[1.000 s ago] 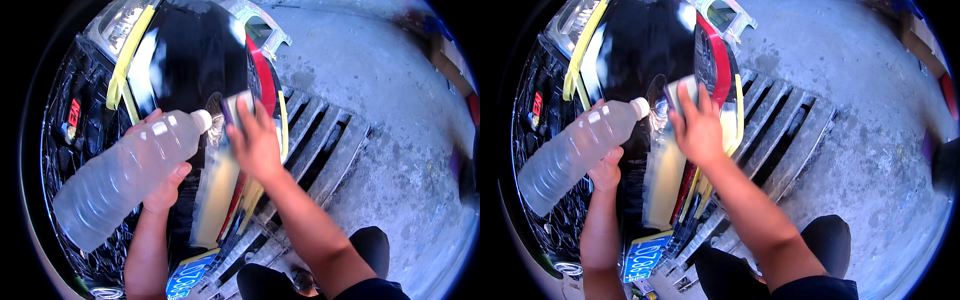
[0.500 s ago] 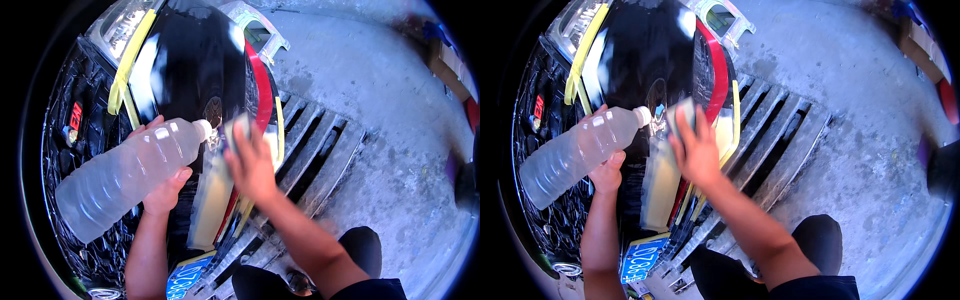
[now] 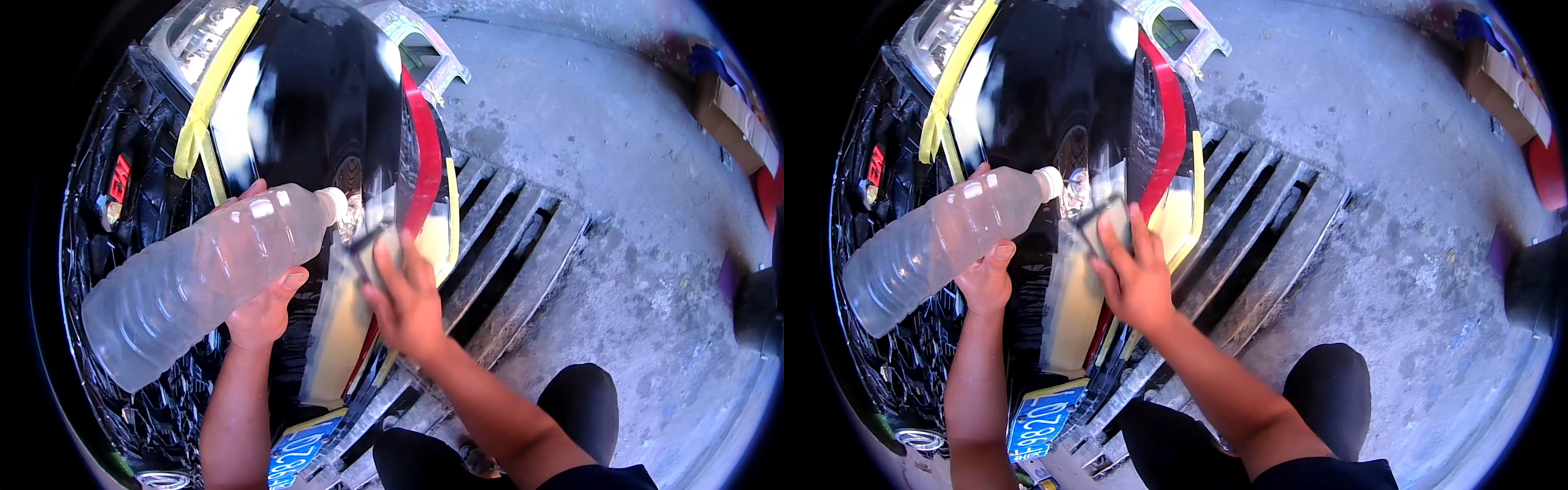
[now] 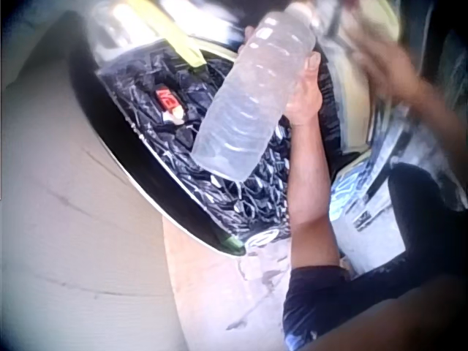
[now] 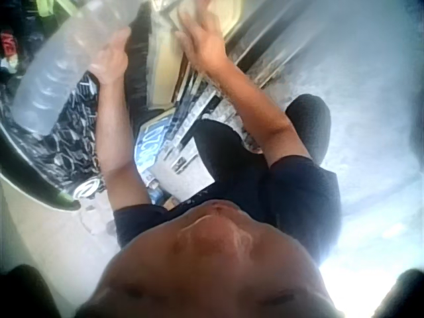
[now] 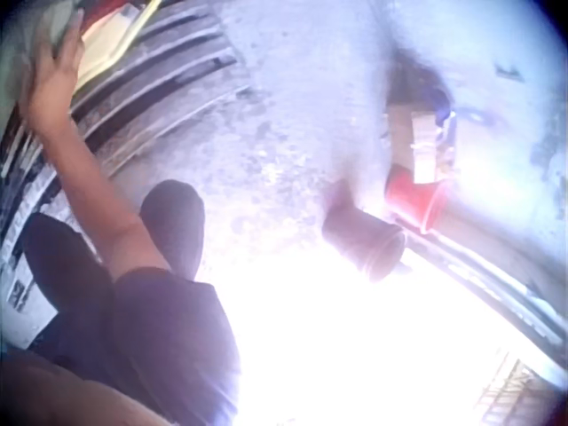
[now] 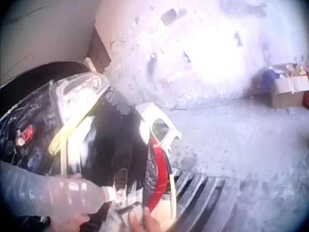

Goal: The person sands the front hood of a car using a purple sanding block and a water bottle. They repeatedly wet the surface and sand different sections of the hood, which is partially covered with masking tape.

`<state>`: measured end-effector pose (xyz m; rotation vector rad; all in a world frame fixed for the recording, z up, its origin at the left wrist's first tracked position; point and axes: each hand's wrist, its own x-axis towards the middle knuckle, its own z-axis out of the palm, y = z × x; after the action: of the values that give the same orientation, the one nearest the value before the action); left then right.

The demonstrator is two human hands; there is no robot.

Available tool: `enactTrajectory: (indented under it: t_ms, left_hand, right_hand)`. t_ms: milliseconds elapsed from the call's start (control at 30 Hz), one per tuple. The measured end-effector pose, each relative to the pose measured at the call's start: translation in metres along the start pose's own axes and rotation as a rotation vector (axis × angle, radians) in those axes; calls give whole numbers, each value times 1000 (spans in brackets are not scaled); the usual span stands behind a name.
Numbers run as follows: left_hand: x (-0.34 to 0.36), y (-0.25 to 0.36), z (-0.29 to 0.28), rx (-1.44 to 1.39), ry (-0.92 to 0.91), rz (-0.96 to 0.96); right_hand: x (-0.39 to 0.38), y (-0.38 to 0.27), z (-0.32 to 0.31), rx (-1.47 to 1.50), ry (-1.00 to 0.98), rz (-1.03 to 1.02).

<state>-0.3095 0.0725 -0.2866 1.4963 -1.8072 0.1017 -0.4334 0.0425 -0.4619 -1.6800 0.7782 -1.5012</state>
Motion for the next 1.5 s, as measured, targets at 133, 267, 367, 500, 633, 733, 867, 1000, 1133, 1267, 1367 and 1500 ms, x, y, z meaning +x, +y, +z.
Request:
enactTrajectory:
  t_ms: [133,267,367,500,633,733,867,1000,1133,1267,1367,1500]
  left_hand:
    - [-4,-1,-5,13,11,26]
    - [0,4,-12,62,15,1]
    - [0,-1,-12,147,-5,72]
    - [4,3,-6,145,53,48]
    - [-1,-3,-11,130,-12,49]
    - [2,-4,-13,145,-11,58]
    - [0,0,-13,195,-21,83]
    - [3,2,-11,227,-31,82]
    - [6,9,-4,103,-17,-23]
    - [4,2,-11,159,-23,79]
    - [1,3,-9,127,-39,15]
    - [7,3,-8,154,-34,57]
  right_hand:
    - [80,3,-4,-69,47,33]
    - [2,-15,10,54,1,70]
    - [-7,-12,8,43,19,77]
    - [78,12,5,20,75,172]
    - [3,-10,12,28,15,144]
    - [7,-16,10,69,36,164]
    - [89,16,5,134,31,339]
    - [11,-19,9,7,7,173]
    - [42,9,7,67,52,185]
    - [64,24,10,97,21,300]
    - [2,-10,7,6,-10,170]
    - [42,9,7,41,37,194]
